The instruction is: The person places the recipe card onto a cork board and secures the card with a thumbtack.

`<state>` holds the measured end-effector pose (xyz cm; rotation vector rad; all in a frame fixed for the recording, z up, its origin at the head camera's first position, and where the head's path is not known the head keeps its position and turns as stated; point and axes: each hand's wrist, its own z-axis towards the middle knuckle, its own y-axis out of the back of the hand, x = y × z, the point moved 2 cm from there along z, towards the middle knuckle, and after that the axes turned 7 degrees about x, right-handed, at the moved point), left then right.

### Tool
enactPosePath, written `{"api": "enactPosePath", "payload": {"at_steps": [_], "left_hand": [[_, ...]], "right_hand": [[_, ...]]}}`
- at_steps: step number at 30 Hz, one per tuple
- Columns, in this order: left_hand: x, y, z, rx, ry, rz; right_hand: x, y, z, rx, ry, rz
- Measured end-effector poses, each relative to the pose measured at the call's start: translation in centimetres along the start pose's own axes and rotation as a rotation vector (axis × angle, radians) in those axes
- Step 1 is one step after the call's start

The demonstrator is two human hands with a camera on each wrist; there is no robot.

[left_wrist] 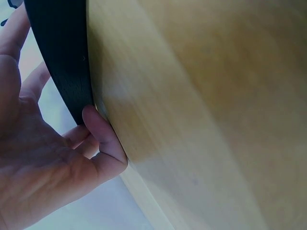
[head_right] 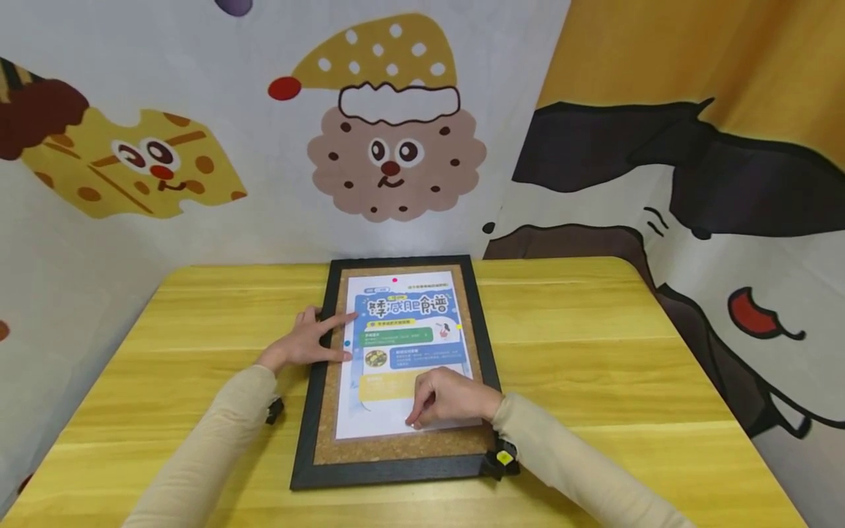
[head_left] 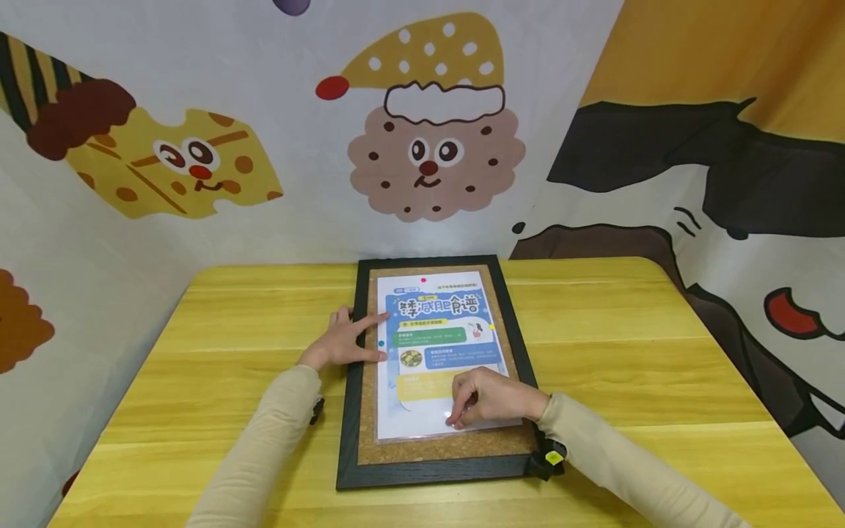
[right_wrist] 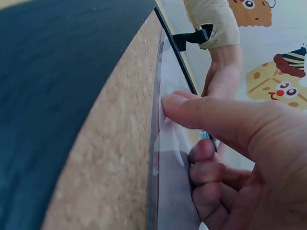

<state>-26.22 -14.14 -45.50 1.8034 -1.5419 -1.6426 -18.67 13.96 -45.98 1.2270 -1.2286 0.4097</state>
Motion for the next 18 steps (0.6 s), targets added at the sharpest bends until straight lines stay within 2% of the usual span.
{"api": "enactPosePath", "payload": {"at_steps": [10, 18], "left_hand": [[0.08, -0.09, 0.01, 0.007, -0.017, 0.004], [0.03, -0.10, -0.02, 0.004, -0.015, 0.002]], "right_hand": [[-0.87, 0.54, -0.27, 0.000, 0.027, 0.114], [-0.86, 0.22, -0.11, -0.024, 0.023, 0.032]]}}
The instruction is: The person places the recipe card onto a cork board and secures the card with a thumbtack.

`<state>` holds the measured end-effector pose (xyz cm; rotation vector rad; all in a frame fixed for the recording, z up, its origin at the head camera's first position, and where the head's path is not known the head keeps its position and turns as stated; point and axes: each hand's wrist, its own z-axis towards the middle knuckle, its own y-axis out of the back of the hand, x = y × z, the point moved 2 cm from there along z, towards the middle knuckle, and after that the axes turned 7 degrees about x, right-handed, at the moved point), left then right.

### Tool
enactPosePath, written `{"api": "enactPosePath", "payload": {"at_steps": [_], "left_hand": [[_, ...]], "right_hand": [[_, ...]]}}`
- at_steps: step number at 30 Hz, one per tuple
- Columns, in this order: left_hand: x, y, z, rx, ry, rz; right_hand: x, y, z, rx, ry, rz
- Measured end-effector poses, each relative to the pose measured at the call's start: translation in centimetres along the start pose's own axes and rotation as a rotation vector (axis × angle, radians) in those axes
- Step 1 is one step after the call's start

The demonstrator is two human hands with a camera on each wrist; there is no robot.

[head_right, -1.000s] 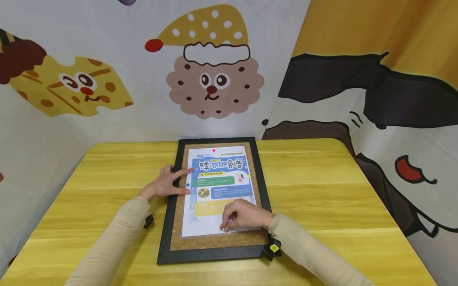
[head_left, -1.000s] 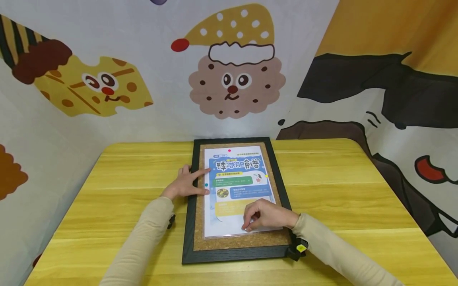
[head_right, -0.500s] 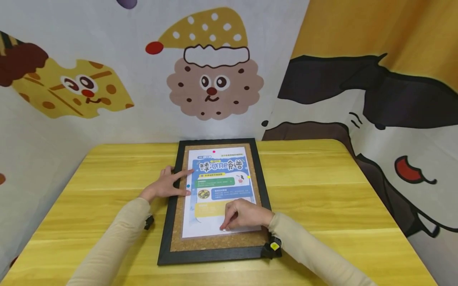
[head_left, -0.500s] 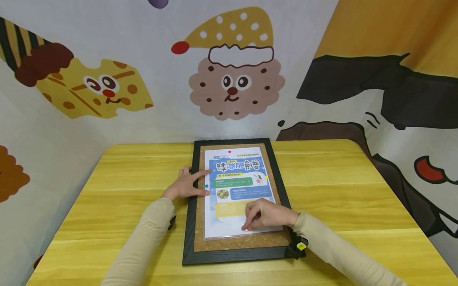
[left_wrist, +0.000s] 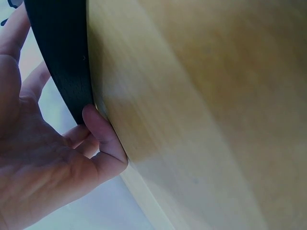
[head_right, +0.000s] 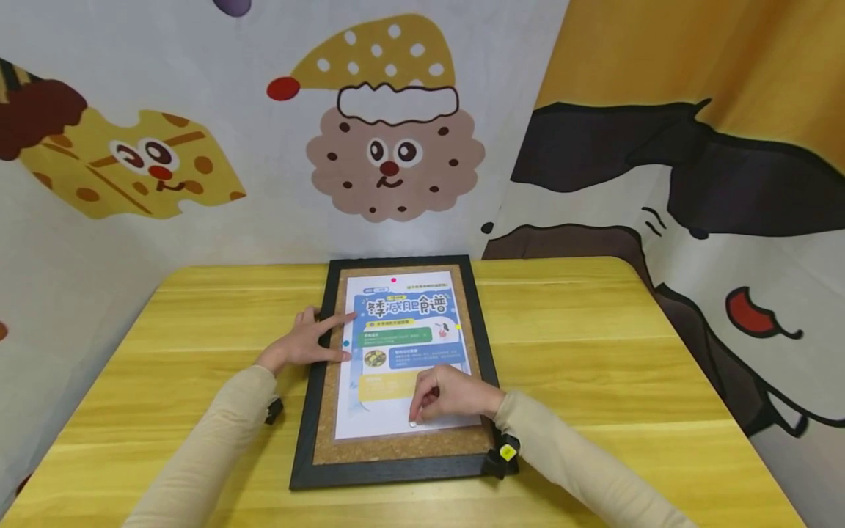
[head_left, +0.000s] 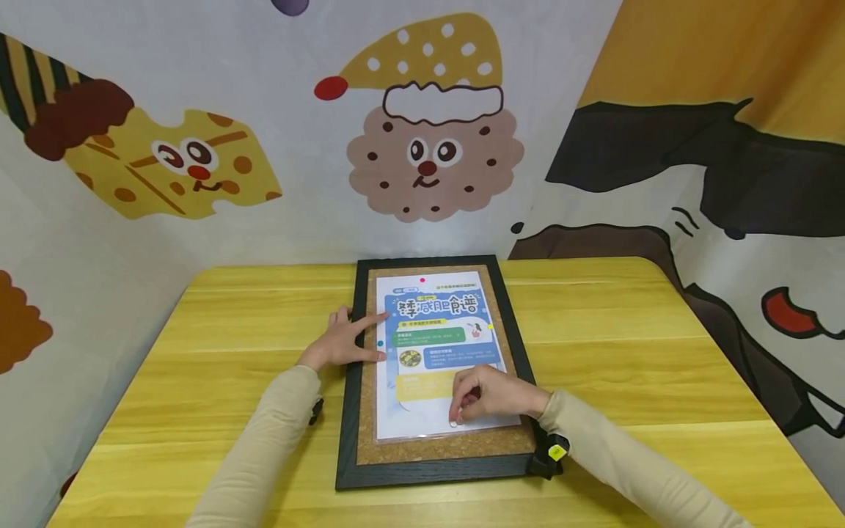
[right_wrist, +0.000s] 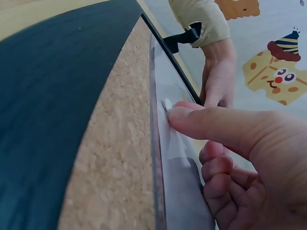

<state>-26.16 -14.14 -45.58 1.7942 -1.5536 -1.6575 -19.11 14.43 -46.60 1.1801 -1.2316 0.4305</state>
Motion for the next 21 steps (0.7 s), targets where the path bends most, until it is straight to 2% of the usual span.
{"api": "enactPosePath", "payload": {"at_steps": [9, 21], "left_hand": [[0.1, 0.0, 0.0, -0.002, 0.005, -0.003], [0.2, -0.1, 0.1, -0.001, 0.008, 0.002]], "right_hand": [[0.5, -0.4, 0.0, -0.028, -0.003, -0.062], [1.1, -0.6, 0.1, 0.010, -0.009, -0.130]]}}
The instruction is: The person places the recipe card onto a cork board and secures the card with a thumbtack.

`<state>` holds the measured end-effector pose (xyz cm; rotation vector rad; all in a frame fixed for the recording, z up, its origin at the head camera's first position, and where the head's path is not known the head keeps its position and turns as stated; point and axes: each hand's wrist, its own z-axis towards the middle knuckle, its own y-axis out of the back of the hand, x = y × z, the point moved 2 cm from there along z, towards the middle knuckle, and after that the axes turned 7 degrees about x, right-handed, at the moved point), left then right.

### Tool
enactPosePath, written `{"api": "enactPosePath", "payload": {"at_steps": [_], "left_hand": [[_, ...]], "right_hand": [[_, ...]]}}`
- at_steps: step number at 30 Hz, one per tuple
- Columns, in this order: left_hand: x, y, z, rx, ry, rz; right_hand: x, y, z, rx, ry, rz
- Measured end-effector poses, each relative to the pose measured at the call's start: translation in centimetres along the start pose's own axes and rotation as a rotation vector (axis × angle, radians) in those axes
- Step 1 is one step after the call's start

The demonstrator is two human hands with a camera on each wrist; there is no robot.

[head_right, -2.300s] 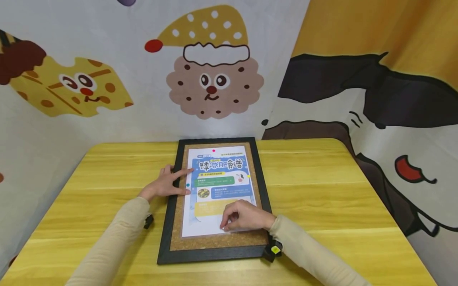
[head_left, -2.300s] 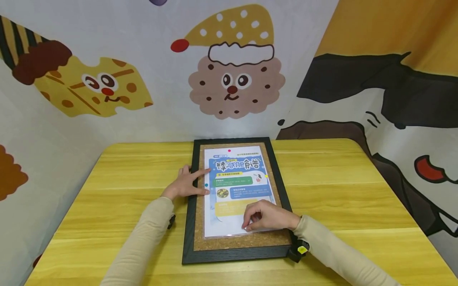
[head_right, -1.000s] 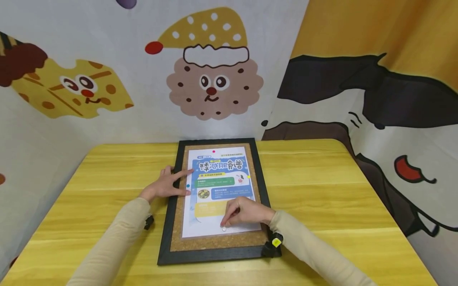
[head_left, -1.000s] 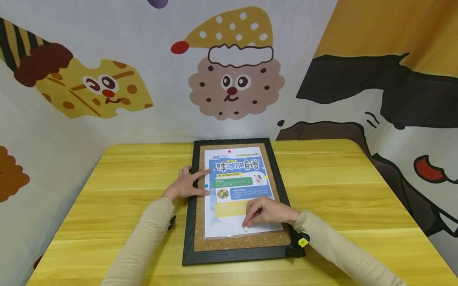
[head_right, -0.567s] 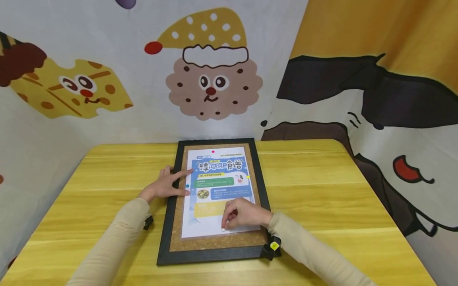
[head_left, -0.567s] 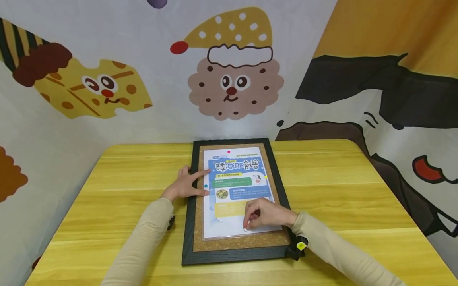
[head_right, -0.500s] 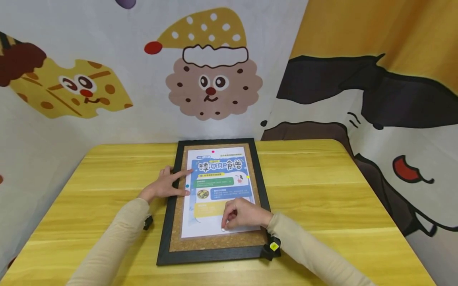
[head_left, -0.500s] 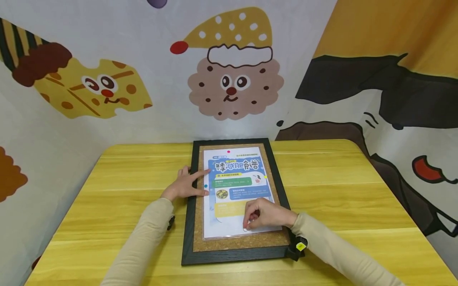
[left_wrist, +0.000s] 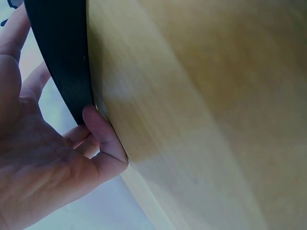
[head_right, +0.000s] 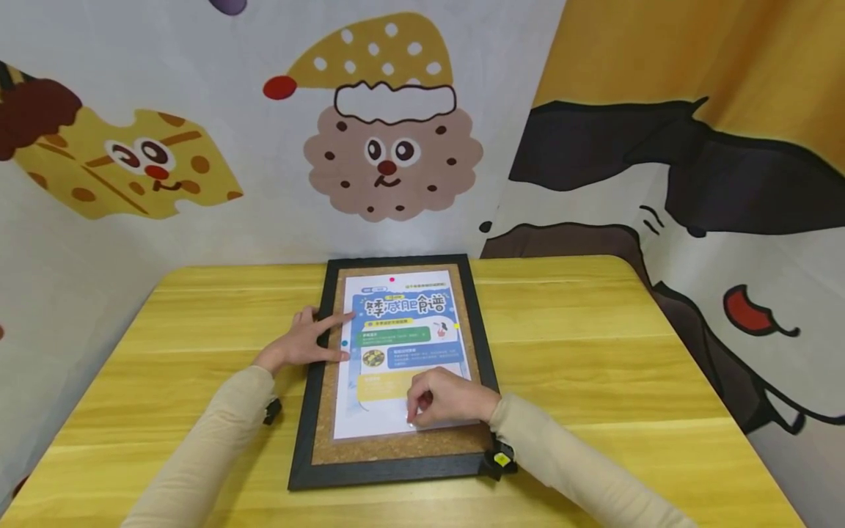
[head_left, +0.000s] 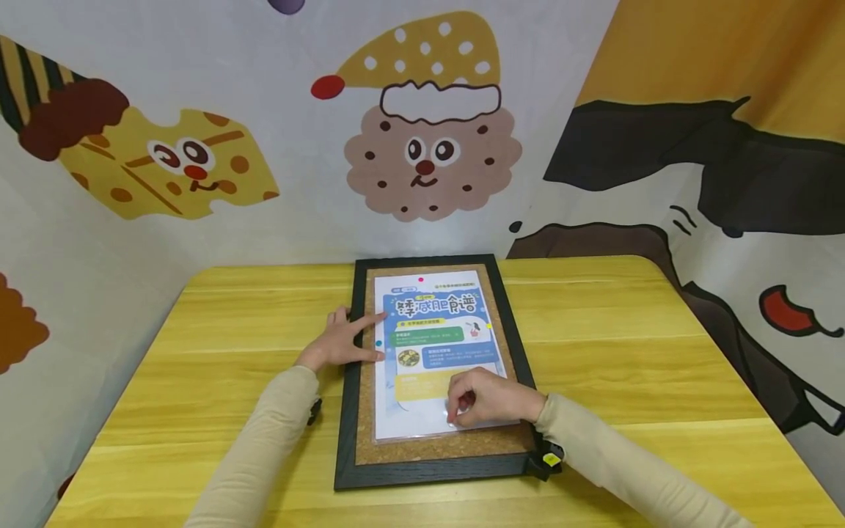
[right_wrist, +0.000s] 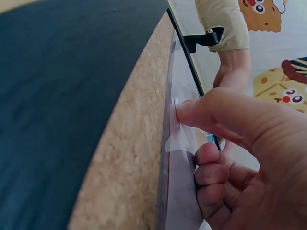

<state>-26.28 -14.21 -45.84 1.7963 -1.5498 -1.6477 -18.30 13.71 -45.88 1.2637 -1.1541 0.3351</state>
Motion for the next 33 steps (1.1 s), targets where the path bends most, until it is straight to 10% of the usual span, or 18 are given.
{"api": "enactPosePath", "payload": {"at_steps": [23, 33], "left_hand": [[0.2, 0.7, -0.2, 0.030, -0.007, -0.021], [1.2, 1.3, -1.2, -0.094, -0.083, 0.003]], "right_hand": [[-0.4, 0.2, -0.3, -0.085, 0.047, -0.005], [-2.0, 2.4, -2.3, -0.227, -0.067, -0.082]]}}
